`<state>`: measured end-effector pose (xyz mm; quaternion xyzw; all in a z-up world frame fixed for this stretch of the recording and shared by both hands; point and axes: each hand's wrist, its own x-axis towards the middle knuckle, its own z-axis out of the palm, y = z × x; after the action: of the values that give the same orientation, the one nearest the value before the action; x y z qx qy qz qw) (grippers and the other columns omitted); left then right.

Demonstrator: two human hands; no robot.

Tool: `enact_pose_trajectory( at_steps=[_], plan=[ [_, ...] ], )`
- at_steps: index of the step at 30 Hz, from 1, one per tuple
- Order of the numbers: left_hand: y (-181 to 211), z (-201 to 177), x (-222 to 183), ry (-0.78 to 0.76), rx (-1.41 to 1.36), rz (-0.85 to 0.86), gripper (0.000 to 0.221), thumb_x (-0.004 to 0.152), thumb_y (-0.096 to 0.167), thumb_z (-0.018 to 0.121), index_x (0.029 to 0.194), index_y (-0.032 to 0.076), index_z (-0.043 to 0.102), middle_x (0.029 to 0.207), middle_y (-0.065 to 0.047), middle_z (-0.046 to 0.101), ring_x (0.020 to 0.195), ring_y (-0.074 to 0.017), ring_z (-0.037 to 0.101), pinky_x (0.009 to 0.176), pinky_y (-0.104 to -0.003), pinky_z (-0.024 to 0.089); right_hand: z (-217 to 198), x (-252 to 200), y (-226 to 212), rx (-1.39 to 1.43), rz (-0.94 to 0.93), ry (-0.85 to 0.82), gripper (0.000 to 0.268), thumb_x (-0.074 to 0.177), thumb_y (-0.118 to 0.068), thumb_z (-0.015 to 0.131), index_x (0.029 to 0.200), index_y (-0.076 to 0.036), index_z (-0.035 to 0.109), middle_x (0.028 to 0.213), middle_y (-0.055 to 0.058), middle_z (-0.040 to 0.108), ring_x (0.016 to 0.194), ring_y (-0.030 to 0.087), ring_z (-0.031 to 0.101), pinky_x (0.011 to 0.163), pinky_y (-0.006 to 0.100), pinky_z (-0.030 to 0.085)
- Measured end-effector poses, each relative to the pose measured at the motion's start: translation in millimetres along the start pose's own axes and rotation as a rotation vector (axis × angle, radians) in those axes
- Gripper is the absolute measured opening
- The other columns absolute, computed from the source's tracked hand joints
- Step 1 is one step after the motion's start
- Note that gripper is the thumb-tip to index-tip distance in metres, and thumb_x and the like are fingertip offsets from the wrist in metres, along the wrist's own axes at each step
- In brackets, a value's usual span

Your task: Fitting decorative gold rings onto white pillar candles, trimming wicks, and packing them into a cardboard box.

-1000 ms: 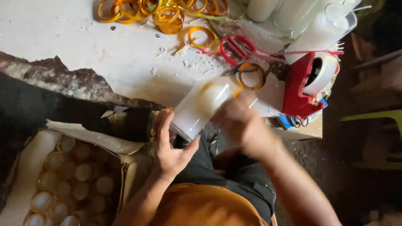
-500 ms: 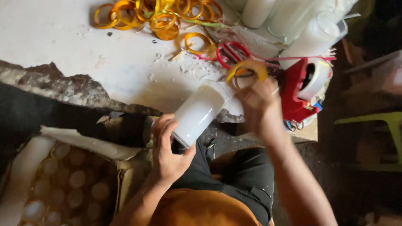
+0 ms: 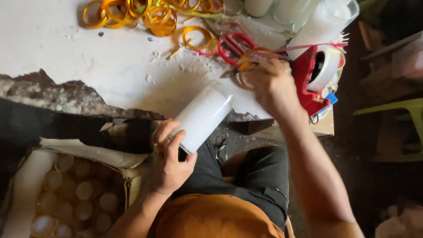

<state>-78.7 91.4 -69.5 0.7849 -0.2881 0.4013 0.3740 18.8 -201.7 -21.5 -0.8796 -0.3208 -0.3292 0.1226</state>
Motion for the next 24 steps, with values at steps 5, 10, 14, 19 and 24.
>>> enact_pose_trajectory(
  at_steps=[5, 10, 14, 19, 24],
  plan=[
    [-2.4, 0.3, -3.4, -0.021, 0.025, -0.027, 0.057, 0.067, -0.005, 0.075, 0.12, 0.001, 0.055, 0.133, -0.023, 0.055, 0.12, -0.0427, 0.057, 0.101, -0.056, 0.051, -12.0, 5.5, -29.0, -0.01, -0.011, -0.026, 0.013, 0.097, -0.024, 0.07, 0.105, -0.024, 0.08, 0.089, 0.0, 0.071, 0.098, 0.025, 0.066, 0.09, 0.039, 0.047],
    [12.3, -10.2, 13.4, -0.009, 0.035, -0.176, 0.062, 0.067, 0.012, 0.085, 0.119, -0.004, 0.056, 0.124, -0.024, 0.058, 0.114, -0.0416, 0.062, 0.099, -0.053, 0.052, -9.2, -1.6, 6.1, -0.078, 0.107, -0.005, 0.011, 0.097, -0.016, 0.076, 0.107, -0.018, 0.079, 0.092, 0.005, 0.068, 0.092, 0.03, 0.064, 0.082, 0.042, 0.044],
    [26.2, -19.4, 9.8, -0.07, -0.127, -0.509, 0.082, 0.059, 0.024, 0.093, 0.128, 0.0, 0.056, 0.12, -0.021, 0.06, 0.108, -0.0415, 0.065, 0.094, -0.056, 0.051, -21.5, -6.6, -78.0, -0.385, -0.113, -0.135, 0.029, 0.086, -0.039, 0.072, 0.105, -0.017, 0.073, 0.086, 0.01, 0.068, 0.086, 0.03, 0.066, 0.087, 0.044, 0.054],
    [19.2, -10.3, -9.2, -0.036, -0.948, -1.342, 0.086, 0.08, 0.029, 0.072, 0.156, 0.007, 0.037, 0.144, -0.021, 0.044, 0.115, -0.0295, 0.047, 0.094, -0.057, 0.05, 17.2, -4.3, -3.4, 0.029, 0.08, 0.109, 0.009, 0.1, -0.02, 0.079, 0.107, -0.023, 0.082, 0.087, -0.005, 0.067, 0.08, 0.022, 0.063, 0.083, 0.036, 0.051],
    [10.9, -0.7, -34.3, -0.046, -1.57, -1.282, 0.053, 0.087, 0.036, 0.066, 0.132, 0.008, 0.062, 0.117, -0.019, 0.072, 0.094, -0.0351, 0.071, 0.073, -0.053, 0.061, -16.4, 17.5, -102.8, 0.283, -0.127, 0.057, 0.016, 0.097, -0.01, 0.058, 0.09, -0.014, 0.073, 0.085, 0.002, 0.065, 0.082, 0.027, 0.063, 0.077, 0.039, 0.052]
  ],
)
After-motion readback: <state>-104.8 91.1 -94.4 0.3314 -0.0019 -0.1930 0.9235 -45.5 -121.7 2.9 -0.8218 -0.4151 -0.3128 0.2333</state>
